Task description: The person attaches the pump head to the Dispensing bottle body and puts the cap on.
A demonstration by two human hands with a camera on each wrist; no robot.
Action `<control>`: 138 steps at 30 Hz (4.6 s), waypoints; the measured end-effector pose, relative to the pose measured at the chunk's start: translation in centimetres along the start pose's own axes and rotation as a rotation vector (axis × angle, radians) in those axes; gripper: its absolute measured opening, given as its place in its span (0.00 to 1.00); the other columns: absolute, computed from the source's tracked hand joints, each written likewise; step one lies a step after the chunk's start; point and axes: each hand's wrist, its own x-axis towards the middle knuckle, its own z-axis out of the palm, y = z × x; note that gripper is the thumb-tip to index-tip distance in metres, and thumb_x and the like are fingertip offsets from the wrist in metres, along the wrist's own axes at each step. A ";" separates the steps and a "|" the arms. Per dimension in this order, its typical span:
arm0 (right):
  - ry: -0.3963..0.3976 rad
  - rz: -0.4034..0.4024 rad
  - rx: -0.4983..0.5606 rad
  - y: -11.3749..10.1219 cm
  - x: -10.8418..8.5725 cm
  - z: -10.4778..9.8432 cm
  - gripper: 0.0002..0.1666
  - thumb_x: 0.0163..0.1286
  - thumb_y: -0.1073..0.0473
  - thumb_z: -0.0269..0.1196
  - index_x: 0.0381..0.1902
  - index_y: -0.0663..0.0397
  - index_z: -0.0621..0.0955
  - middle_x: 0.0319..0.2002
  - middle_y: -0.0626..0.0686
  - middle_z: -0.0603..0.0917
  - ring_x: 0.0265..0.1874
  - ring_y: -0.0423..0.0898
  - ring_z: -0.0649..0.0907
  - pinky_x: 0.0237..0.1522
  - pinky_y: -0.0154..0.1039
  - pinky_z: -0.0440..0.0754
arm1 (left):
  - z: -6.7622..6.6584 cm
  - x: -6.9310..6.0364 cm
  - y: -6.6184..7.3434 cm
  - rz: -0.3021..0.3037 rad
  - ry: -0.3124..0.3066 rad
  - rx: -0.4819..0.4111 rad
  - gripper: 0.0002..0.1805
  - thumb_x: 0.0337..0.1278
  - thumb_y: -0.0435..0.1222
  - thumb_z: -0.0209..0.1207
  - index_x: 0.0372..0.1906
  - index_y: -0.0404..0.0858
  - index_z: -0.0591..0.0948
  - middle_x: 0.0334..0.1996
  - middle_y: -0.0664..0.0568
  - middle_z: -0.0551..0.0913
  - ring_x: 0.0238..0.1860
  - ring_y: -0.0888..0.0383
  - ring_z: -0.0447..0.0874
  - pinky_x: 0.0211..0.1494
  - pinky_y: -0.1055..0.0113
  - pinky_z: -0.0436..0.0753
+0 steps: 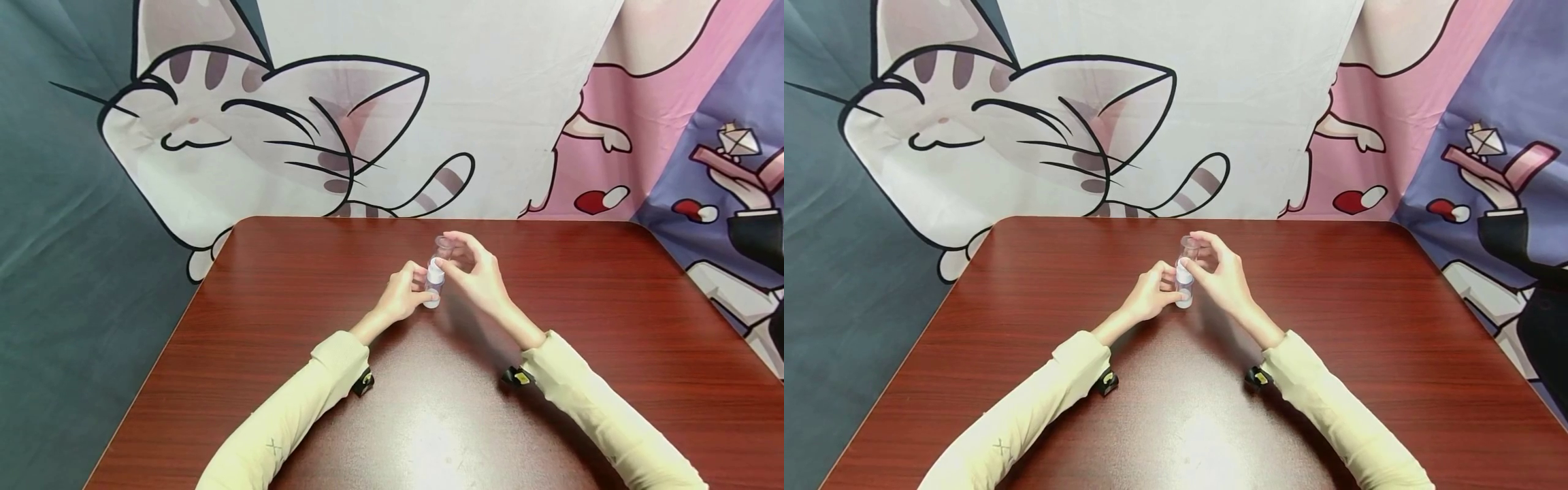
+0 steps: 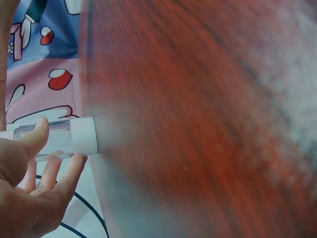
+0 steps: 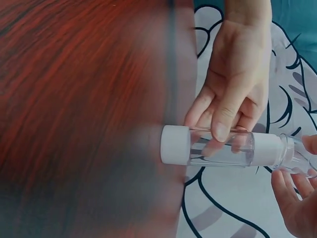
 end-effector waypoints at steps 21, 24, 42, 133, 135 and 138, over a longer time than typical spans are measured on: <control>-0.015 -0.027 -0.110 1.0 -1.1 0.8 0.25 0.59 0.72 0.66 0.55 0.69 0.75 0.45 0.66 0.84 0.42 0.58 0.85 0.47 0.51 0.85 | 0.0 0.0 -0.2 -0.003 -0.003 -0.002 0.23 0.50 0.30 0.68 0.49 0.32 0.72 0.46 0.38 0.84 0.45 0.45 0.86 0.48 0.62 0.85; -0.016 -0.024 -0.110 1.3 -1.2 0.9 0.24 0.59 0.72 0.66 0.54 0.70 0.75 0.43 0.66 0.84 0.42 0.58 0.84 0.47 0.52 0.84 | 0.0 0.0 -0.1 -0.004 -0.004 0.000 0.23 0.49 0.30 0.68 0.50 0.32 0.72 0.46 0.38 0.84 0.45 0.45 0.86 0.46 0.63 0.86; -0.015 -0.073 -0.074 5.1 -1.1 1.2 0.21 0.60 0.65 0.68 0.51 0.55 0.79 0.40 0.56 0.85 0.40 0.47 0.85 0.48 0.36 0.85 | -0.1 0.1 -0.3 0.003 -0.004 0.002 0.23 0.49 0.30 0.69 0.50 0.32 0.72 0.45 0.38 0.85 0.44 0.45 0.86 0.45 0.64 0.86; -0.194 -0.166 -0.270 5.7 -0.6 1.4 0.27 0.65 0.69 0.62 0.59 0.59 0.65 0.47 0.59 0.79 0.44 0.53 0.84 0.48 0.49 0.84 | -0.3 0.2 -0.8 0.057 0.028 0.103 0.24 0.49 0.32 0.69 0.49 0.36 0.69 0.45 0.41 0.84 0.42 0.47 0.86 0.48 0.58 0.85; -0.206 -0.146 -0.305 5.7 -0.6 1.4 0.30 0.66 0.68 0.62 0.62 0.59 0.62 0.47 0.59 0.80 0.43 0.54 0.85 0.48 0.50 0.84 | -0.3 0.2 -0.8 0.059 0.024 0.104 0.25 0.50 0.32 0.69 0.51 0.35 0.69 0.46 0.41 0.83 0.43 0.47 0.87 0.49 0.57 0.85; -0.211 -0.120 -0.333 5.8 -0.9 1.2 0.35 0.66 0.66 0.62 0.66 0.59 0.58 0.48 0.61 0.80 0.45 0.55 0.84 0.50 0.51 0.83 | -0.4 -0.1 -0.9 0.075 0.008 0.119 0.27 0.51 0.32 0.68 0.54 0.35 0.68 0.49 0.40 0.83 0.44 0.47 0.87 0.51 0.57 0.84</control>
